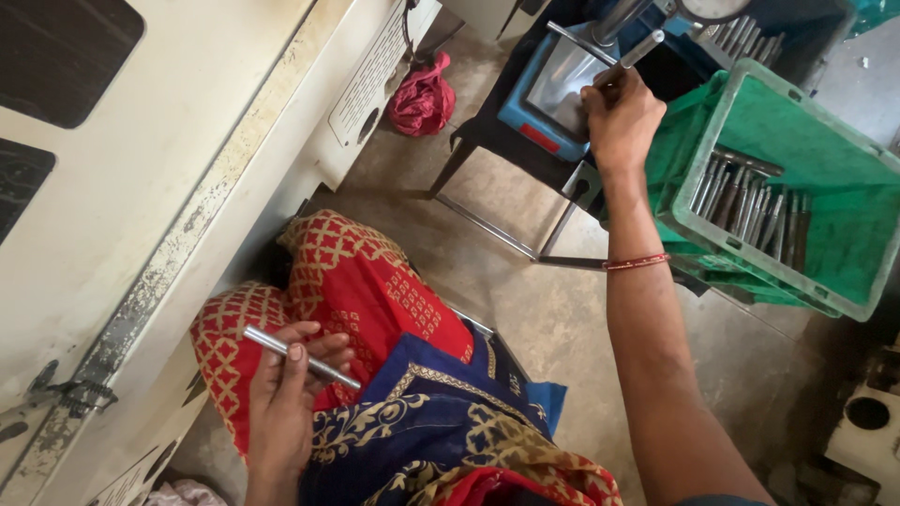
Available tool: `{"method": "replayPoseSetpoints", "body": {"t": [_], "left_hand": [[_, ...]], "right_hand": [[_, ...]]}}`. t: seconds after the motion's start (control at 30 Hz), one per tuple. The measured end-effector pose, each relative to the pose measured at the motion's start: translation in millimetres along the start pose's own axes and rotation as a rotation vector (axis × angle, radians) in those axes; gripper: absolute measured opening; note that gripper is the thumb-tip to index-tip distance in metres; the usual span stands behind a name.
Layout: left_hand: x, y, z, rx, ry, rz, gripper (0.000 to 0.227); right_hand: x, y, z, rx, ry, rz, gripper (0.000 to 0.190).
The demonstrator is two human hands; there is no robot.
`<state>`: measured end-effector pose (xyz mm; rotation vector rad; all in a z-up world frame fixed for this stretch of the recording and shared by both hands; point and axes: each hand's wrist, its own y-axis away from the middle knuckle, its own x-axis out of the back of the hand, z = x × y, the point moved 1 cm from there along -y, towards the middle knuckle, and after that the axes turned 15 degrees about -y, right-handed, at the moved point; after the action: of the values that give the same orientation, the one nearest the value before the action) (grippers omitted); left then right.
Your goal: The person sits on the floor and uses a metal rod and a cloth to clean the interior of a large machine. They wipe surfaces, handle metal rods, and place them into a green crate.
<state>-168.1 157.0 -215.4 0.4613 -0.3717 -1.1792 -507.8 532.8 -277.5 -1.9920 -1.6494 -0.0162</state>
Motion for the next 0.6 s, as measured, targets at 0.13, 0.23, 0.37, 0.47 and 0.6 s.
{"method": "replayPoseSetpoints", "body": {"t": [0.13, 0.23, 0.37, 0.47, 0.6], "left_hand": [[-0.6, -0.3, 2.6, 0.018, -0.027, 0.018, 0.032], [-1.2, -0.7, 3.8, 0.031, -0.035, 0.030, 0.032], [-1.4, -0.8, 4.3, 0.020, -0.018, 0.026, 0.032], [-1.0, -0.8, 3.3, 0.010, -0.002, 0.024, 0.032], [2.0, 0.8, 2.1, 0.013, -0.025, 0.037, 0.032]], "right_hand": [[-1.0, -1.8, 1.9, 0.000, -0.008, 0.004, 0.014], [-1.3, -2.3, 4.5, 0.014, 0.006, 0.008, 0.015], [-2.4, -2.3, 6.2, 0.025, 0.031, 0.021, 0.016], [-3.4, -1.1, 4.1, 0.010, 0.020, 0.024, 0.017], [-1.9, 0.5, -0.2, -0.065, -0.024, 0.012, 0.025]]}}
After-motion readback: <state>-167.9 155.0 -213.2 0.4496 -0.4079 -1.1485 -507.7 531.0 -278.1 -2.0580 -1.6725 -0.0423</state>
